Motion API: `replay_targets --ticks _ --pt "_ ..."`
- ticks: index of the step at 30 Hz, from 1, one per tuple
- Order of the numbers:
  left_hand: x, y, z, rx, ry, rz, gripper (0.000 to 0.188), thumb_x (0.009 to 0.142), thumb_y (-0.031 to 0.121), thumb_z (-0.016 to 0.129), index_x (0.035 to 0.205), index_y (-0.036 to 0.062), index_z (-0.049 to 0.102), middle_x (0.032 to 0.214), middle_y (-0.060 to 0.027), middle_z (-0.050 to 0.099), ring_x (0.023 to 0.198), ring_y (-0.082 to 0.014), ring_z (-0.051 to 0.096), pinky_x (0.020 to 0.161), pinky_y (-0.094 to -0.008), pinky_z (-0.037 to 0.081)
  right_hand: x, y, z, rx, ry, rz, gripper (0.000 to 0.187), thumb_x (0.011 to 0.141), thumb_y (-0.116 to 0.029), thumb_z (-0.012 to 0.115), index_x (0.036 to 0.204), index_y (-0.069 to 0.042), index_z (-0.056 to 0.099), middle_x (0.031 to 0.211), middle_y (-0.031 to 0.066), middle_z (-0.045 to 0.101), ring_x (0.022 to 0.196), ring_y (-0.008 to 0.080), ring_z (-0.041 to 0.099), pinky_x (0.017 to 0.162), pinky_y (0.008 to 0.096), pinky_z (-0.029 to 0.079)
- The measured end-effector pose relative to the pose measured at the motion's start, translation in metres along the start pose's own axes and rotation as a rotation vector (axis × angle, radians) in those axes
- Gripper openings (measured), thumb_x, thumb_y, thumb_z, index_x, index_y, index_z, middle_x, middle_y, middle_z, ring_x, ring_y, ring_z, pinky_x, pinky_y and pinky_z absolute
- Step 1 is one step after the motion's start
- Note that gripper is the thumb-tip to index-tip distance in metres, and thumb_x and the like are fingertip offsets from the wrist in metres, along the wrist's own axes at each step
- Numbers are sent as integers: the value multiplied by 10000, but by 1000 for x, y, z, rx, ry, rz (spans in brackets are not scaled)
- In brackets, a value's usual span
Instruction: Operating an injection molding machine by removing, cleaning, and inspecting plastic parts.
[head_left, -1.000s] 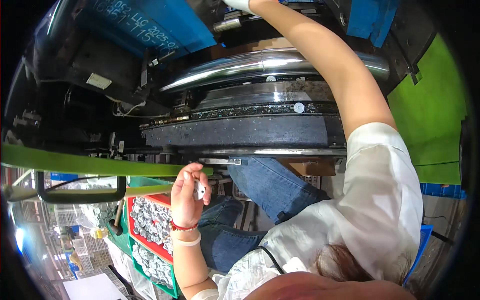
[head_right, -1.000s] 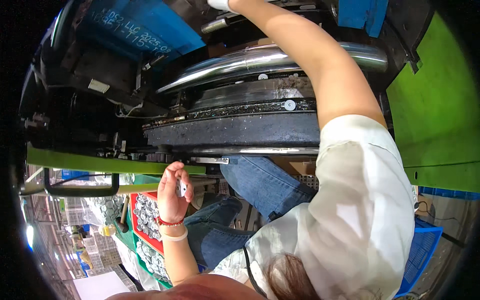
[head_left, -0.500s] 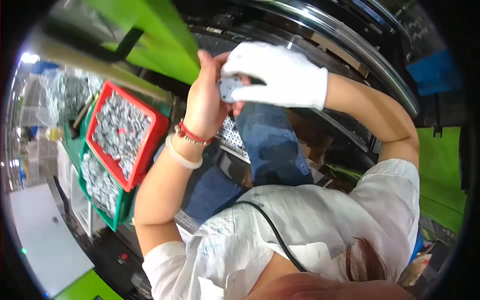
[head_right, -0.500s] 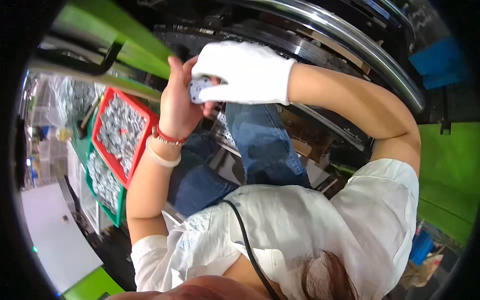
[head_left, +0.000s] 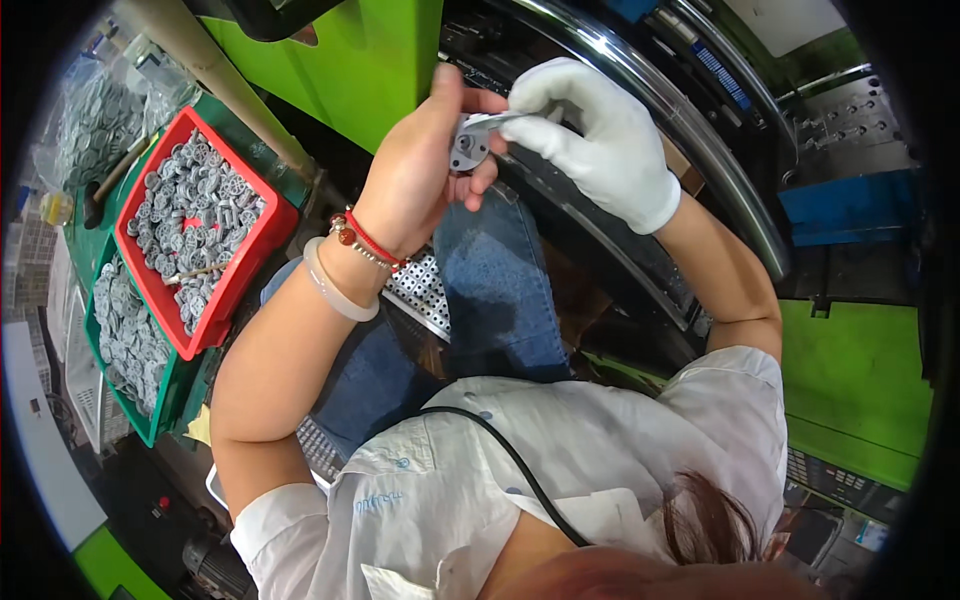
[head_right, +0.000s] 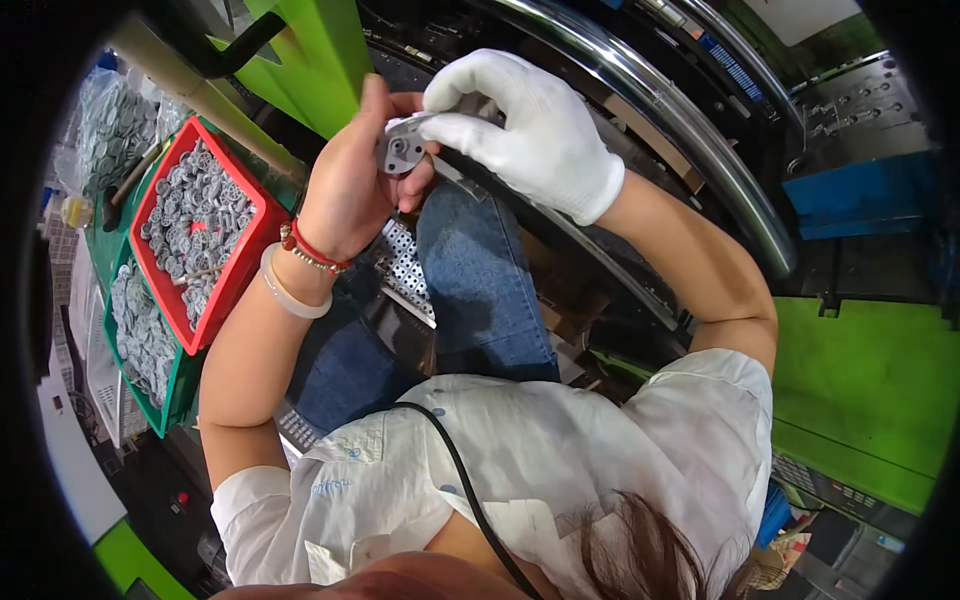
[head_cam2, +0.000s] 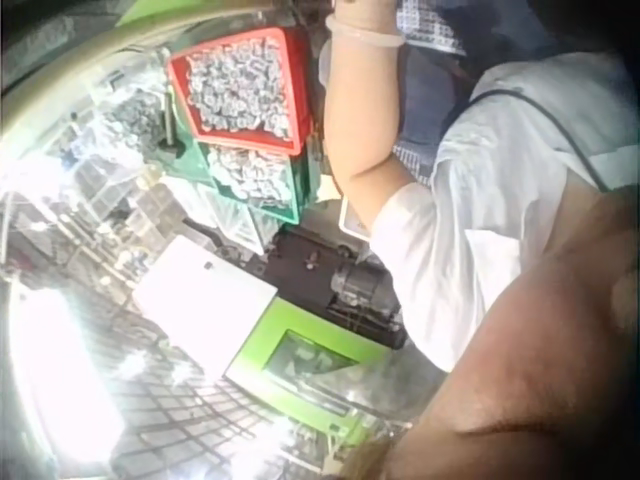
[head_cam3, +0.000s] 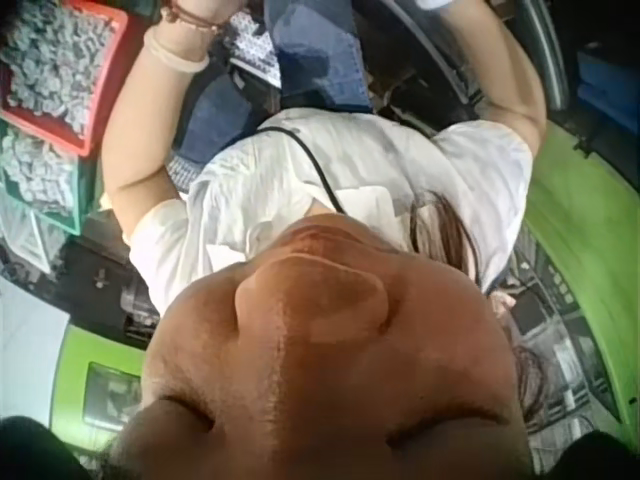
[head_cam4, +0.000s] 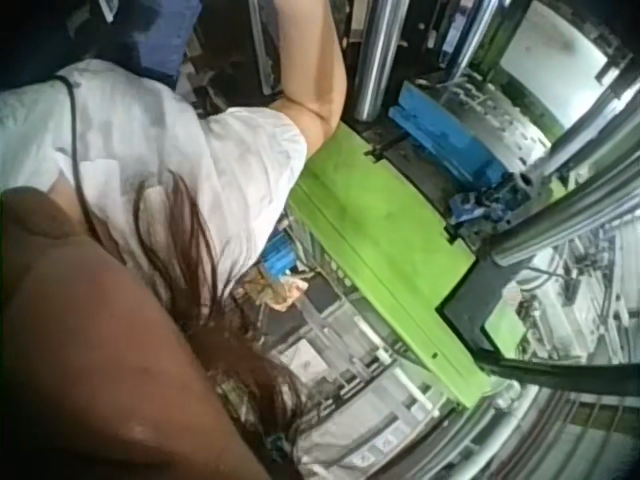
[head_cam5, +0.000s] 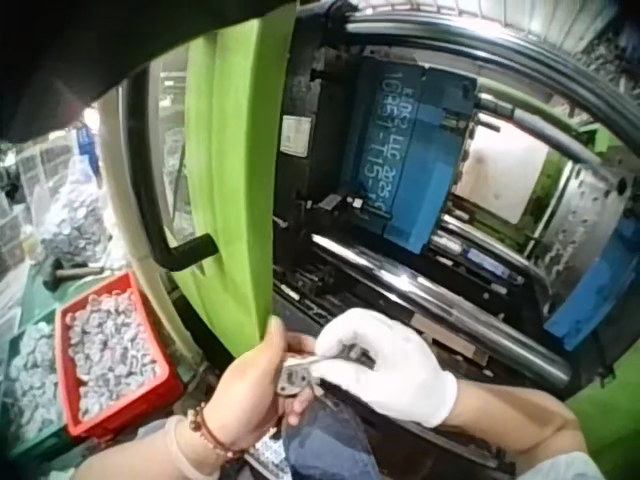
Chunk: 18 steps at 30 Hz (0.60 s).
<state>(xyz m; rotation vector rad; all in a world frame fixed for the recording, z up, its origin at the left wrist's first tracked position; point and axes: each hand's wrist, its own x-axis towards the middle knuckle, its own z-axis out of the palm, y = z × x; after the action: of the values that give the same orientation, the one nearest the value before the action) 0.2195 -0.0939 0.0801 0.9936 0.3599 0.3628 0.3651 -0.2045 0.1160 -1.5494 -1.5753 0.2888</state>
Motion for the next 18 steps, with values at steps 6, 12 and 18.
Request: replay_targets --ticks 6,12,18 --pt "-10 6 4 42 -118 26 377 1000 396 530 970 28 608 791 -26 609 545 -78 511 455 -214 424 2 13 -22 -455 144 -761 350 707 22 708 1035 -84 649 974 60 654 855 311 623 758 371 522" --pt "-7 3 4 68 -104 98 237 1004 278 543 976 46 583 827 -9 585 569 -62 472 459 -204 395 -4 15 -20 -202 114 -427 347 786 1 652 1124 -79 641 1074 95 642 967 275 632 837 364 513" --pt "-7 3 3 -8 -165 25 256 1008 287 536 924 47 570 793 -3 564 562 -59 459 457 -205 385 -4 7 -19 351 -76 84 371 955 -147 609 1286 10 550 1158 80 631 1061 140 607 937 289 484"
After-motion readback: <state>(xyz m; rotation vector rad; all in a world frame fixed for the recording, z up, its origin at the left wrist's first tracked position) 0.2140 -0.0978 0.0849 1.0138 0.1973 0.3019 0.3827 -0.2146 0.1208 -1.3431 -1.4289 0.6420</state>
